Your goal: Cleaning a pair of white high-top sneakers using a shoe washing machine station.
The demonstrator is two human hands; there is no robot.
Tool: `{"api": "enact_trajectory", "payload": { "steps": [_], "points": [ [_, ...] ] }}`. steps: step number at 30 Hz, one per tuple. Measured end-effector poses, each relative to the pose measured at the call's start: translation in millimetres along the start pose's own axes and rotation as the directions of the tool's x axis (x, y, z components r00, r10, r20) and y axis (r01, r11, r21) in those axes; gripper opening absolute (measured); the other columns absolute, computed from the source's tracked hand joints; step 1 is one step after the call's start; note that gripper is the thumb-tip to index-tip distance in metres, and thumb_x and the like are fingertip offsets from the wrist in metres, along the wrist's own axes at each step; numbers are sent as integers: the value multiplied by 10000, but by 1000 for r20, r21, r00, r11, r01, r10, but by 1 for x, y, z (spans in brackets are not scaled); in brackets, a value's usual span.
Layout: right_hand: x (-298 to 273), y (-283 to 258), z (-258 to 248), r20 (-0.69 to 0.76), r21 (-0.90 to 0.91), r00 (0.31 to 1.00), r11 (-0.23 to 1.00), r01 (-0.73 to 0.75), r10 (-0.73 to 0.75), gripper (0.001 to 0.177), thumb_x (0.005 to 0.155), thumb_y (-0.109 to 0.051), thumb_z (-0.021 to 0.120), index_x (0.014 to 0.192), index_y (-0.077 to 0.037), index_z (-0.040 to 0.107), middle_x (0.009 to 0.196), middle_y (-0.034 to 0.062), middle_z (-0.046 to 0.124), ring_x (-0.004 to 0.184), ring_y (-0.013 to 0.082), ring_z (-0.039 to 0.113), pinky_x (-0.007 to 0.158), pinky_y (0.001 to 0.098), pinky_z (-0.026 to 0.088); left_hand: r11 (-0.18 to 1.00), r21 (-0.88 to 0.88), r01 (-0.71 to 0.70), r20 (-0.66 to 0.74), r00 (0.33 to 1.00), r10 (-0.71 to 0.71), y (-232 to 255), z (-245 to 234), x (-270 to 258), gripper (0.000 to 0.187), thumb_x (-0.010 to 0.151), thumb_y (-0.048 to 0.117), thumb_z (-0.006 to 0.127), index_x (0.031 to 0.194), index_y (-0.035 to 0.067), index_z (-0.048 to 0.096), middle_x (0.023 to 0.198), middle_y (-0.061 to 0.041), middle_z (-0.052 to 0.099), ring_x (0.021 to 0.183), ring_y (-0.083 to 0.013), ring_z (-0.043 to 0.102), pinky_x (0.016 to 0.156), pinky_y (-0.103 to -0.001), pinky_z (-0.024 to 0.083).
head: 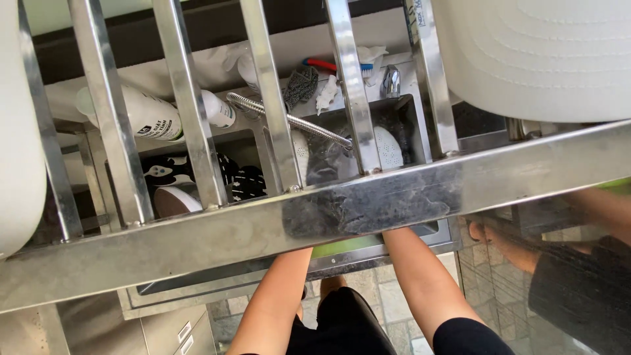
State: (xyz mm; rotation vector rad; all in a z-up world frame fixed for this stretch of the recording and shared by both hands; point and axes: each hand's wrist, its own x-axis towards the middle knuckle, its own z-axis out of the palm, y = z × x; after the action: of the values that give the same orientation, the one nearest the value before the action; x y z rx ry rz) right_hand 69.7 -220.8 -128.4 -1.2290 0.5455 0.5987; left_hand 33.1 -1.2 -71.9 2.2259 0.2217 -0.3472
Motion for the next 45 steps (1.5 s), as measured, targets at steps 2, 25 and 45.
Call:
{"api": "enact_trajectory", "payload": {
  "steps": [2,25,45],
  "points": [
    [3,0,-4,-23,-110,999,994,22,-25,405,1012,-396,552,1250,-69,577,1126,82,570,1011,229,533,865,352,447,1000,-16,-9,15,1000,9,-6,4,5,656,986,388,627,1498,24,437,1552,-225,411,1417,-389,369,1149,-477,275],
    [-177,-190,42,-161,-435,862,819,375,-480,971,633,-124,905,1452,-3,397,1325,129,602,1212,245,611,1044,375,504,954,-121,274,224,944,-243,56,-6,-21,674,916,370,696,1500,116,475,1479,-191,537,1390,-360,480,1148,-426,387],
    [-271,-213,61,233,-456,669,529,716,-705,1000,617,53,860,1468,-67,348,1396,103,530,1275,231,549,1084,390,460,2,-930,367,366,928,-77,127,-64,-39,338,1045,350,530,1305,136,558,1157,-128,626,988,-281,668,905,-479,584]
  ]
}}
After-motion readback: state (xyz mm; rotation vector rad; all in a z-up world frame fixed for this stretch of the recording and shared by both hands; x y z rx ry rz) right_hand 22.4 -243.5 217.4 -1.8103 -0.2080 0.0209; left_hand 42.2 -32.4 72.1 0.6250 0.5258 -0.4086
